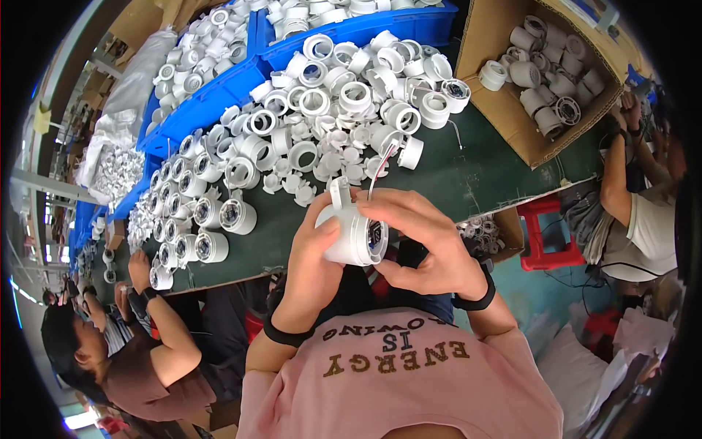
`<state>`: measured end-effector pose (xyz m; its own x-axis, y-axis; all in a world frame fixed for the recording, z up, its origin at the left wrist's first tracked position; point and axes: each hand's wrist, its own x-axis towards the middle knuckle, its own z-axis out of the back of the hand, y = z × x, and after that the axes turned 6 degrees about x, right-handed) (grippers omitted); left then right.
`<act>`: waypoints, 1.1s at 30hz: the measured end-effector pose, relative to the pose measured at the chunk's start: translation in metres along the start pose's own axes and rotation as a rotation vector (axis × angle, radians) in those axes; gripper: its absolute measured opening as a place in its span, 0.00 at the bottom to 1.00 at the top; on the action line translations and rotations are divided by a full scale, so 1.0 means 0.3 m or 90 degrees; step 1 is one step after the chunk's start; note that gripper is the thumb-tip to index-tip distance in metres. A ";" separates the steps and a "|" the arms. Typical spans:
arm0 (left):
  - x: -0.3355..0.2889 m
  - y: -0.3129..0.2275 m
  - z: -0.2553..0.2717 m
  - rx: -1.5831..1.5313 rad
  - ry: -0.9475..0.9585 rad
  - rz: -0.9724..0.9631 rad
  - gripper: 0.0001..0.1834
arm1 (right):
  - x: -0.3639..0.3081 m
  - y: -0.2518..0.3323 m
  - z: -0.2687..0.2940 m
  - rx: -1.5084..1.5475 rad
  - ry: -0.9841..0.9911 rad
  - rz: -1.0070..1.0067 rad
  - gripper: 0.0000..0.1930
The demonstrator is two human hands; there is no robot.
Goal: The person assembles camera housings by hand, picking up a base and a cover from the table, fitting them together, and placing the assembled unit into a cardboard box.
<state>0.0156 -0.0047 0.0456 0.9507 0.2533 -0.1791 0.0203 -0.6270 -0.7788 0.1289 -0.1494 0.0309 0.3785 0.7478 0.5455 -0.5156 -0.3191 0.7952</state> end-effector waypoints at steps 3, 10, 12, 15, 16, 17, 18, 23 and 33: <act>-0.024 0.035 0.001 0.239 -0.079 -0.153 0.18 | -0.048 0.039 -0.055 0.085 -0.052 -0.076 0.36; -0.064 0.071 0.023 0.431 -0.062 -0.355 0.19 | -0.079 0.062 -0.104 0.134 -0.134 -0.121 0.31; -0.067 0.076 0.038 0.453 -0.048 -0.383 0.19 | -0.072 0.068 -0.101 0.126 -0.120 -0.073 0.30; -0.078 0.064 0.063 0.482 -0.031 -0.403 0.19 | -0.070 0.071 -0.116 0.112 -0.103 -0.066 0.29; -0.083 0.055 0.073 0.490 -0.027 -0.398 0.18 | -0.068 0.063 -0.123 0.115 -0.095 -0.063 0.29; -0.088 0.053 0.087 0.530 -0.046 -0.367 0.18 | -0.072 0.051 -0.131 0.077 -0.088 -0.066 0.30; -0.095 0.052 0.104 0.570 -0.069 -0.336 0.17 | -0.073 0.043 -0.139 0.041 -0.078 -0.068 0.31; -0.145 0.056 0.162 0.292 -0.115 -0.134 0.20 | -0.059 0.019 -0.233 0.014 -0.059 -0.039 0.30; -0.365 0.026 0.512 0.351 -0.494 -0.121 0.21 | -0.017 -0.074 -0.388 0.057 0.123 -0.096 0.30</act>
<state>-0.1358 0.0757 -0.0332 0.4744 0.8541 -0.2132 -0.1830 -0.1412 -0.9729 0.0489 -0.0784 -0.0202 0.2878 0.8853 0.3652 -0.3909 -0.2395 0.8887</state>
